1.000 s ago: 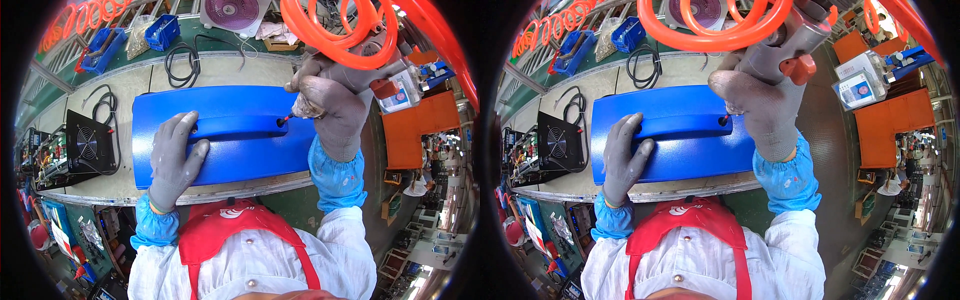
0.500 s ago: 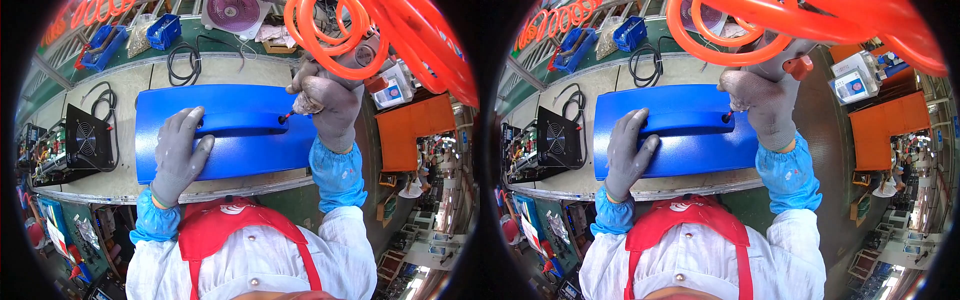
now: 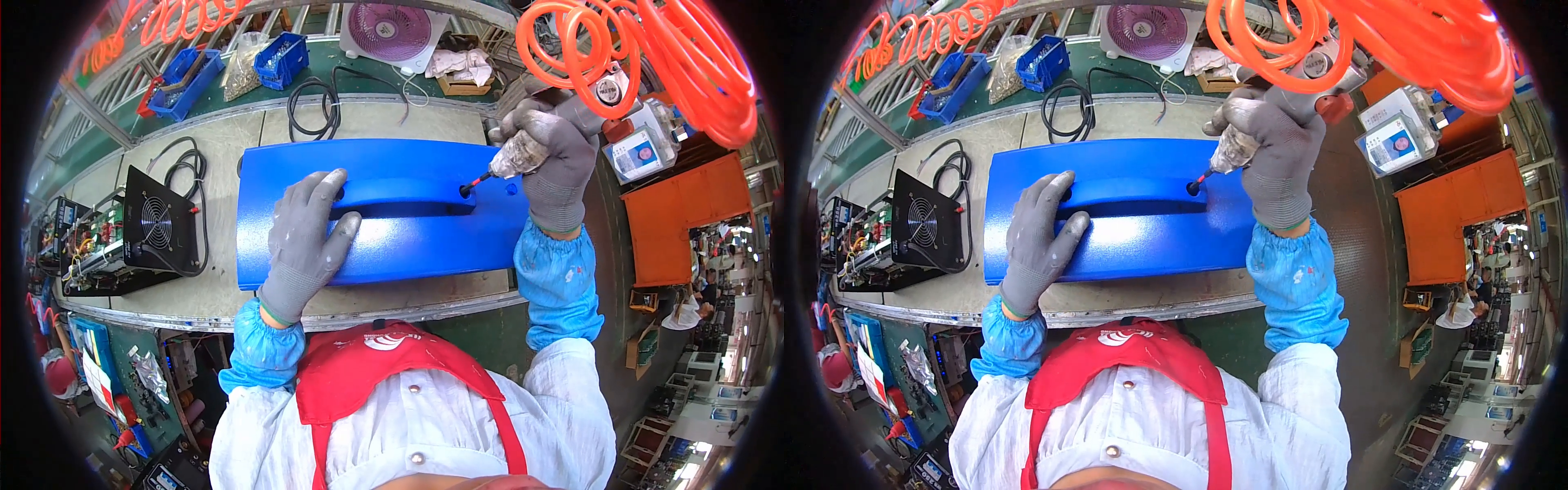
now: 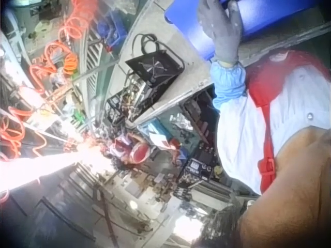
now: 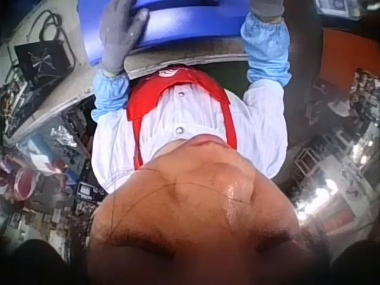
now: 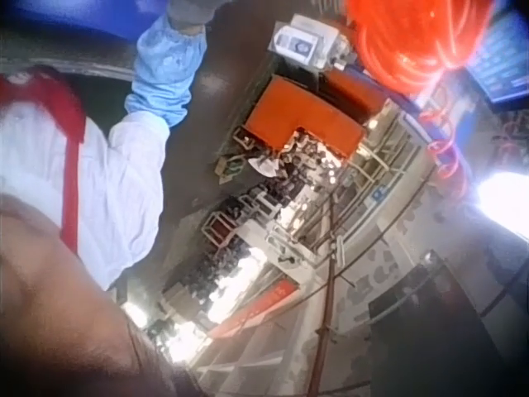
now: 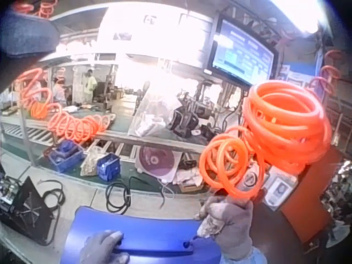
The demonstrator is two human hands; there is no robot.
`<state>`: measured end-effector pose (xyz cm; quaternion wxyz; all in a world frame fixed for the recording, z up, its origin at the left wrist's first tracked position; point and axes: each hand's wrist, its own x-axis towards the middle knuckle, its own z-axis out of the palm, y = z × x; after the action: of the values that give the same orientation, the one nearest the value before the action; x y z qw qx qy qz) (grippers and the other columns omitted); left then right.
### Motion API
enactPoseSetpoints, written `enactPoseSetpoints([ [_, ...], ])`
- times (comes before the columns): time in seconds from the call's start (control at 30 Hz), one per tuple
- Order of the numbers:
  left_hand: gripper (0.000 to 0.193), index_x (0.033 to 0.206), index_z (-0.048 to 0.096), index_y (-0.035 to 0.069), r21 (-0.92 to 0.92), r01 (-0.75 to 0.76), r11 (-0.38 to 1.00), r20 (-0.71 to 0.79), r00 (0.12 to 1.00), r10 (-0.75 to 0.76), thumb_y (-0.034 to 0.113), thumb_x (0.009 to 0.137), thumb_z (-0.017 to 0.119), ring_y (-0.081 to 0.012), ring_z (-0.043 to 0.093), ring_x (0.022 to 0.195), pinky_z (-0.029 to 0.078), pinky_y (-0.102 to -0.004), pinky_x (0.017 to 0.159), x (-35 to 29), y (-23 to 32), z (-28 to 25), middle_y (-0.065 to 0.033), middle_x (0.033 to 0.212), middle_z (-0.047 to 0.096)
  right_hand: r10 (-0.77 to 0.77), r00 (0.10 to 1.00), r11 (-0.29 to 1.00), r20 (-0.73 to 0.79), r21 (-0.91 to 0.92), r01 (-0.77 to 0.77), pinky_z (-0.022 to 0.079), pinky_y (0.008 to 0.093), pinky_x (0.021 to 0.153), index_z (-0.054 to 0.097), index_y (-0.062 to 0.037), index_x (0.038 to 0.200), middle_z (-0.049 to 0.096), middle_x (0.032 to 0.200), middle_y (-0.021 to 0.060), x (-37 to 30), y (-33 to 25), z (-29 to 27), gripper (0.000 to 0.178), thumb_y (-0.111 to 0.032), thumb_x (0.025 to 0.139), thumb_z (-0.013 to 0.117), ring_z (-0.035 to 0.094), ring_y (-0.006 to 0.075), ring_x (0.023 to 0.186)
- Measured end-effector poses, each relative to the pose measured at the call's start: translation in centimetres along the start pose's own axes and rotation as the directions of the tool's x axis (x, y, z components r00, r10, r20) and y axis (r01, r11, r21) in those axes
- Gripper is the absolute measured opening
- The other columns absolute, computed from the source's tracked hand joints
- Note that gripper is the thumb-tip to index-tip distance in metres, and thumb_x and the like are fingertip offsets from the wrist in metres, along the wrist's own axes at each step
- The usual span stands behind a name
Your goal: The person applies a label sticker to a blue electronic power unit, then secures its plastic handle and casing with metal screws using a pneumatic screwdriver.
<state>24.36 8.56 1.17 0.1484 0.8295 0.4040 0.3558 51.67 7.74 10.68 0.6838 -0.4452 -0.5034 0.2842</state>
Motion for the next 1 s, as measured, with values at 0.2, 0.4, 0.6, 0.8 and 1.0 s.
enactPoseSetpoints([
  [0.2, 0.051, 0.129, 0.054, 0.003, -0.005, -0.013, 1.000, 0.006, 1.000, 0.013, 0.014, 0.081, 0.069, -0.0328, 0.056, 0.107, 0.043, -0.0430, 0.094, 0.3, -0.2, 0.0, -0.0169, 0.120, 0.058, -0.176, 0.984, 0.984, 0.037, 0.024, 0.175, 0.059, 0.0445, 0.072, 0.062, 0.0075, 0.086, 0.063, 0.086, 0.0182, 0.6, 0.3, -2.6, 0.022, -0.013, 0.083, 0.056, 0.064, 0.0285, 0.078],
  [0.4, 0.051, 0.127, 0.055, 0.001, -0.017, 0.083, 0.996, 0.074, 0.994, -0.082, 0.013, 0.080, 0.071, -0.0339, 0.056, 0.109, 0.043, -0.0428, 0.095, 0.8, 0.2, 0.0, -0.0183, 0.122, 0.057, -0.351, 0.935, 0.912, -0.049, 0.211, 0.353, 0.059, 0.0439, 0.064, 0.065, 0.0111, 0.090, 0.057, 0.078, 0.0203, -0.2, -1.1, -3.4, 0.013, 0.000, 0.084, 0.059, 0.060, 0.0315, 0.073],
  [0.6, 0.049, 0.127, 0.055, 0.001, -0.026, 0.145, 0.989, 0.148, 0.979, -0.140, 0.016, 0.082, 0.070, -0.0345, 0.056, 0.108, 0.044, -0.0428, 0.095, 1.1, 0.1, -0.1, -0.0187, 0.122, 0.058, -0.145, 0.989, 0.976, -0.044, 0.156, 0.150, 0.057, 0.0410, 0.065, 0.059, 0.0111, 0.102, 0.053, 0.075, 0.0144, 0.3, -1.1, -3.1, 0.028, -0.005, 0.078, 0.061, 0.058, 0.0273, 0.072],
  [0.8, 0.048, 0.126, 0.056, 0.001, -0.017, 0.130, 0.991, 0.167, 0.978, -0.126, 0.018, 0.083, 0.070, -0.0354, 0.056, 0.110, 0.045, -0.0433, 0.095, 1.4, -0.2, -0.2, -0.0182, 0.122, 0.058, 0.025, 0.998, 0.993, 0.056, 0.111, -0.031, 0.055, 0.0375, 0.066, 0.052, 0.0111, 0.116, 0.049, 0.071, 0.0074, 0.7, -0.9, -2.9, 0.051, -0.012, 0.072, 0.063, 0.055, 0.0222, 0.069],
  [1.0, 0.049, 0.125, 0.056, 0.001, -0.039, 0.159, 0.987, 0.172, 0.974, -0.150, 0.020, 0.082, 0.071, -0.0357, 0.057, 0.109, 0.044, -0.0436, 0.095, 1.2, -0.4, -0.5, -0.0187, 0.122, 0.058, 0.165, 0.971, 0.985, 0.173, 0.029, -0.172, 0.053, 0.0341, 0.068, 0.045, 0.0112, 0.130, 0.045, 0.067, 0.0003, 0.8, -0.7, -2.4, 0.074, -0.018, 0.065, 0.065, 0.052, 0.0172, 0.067],
])
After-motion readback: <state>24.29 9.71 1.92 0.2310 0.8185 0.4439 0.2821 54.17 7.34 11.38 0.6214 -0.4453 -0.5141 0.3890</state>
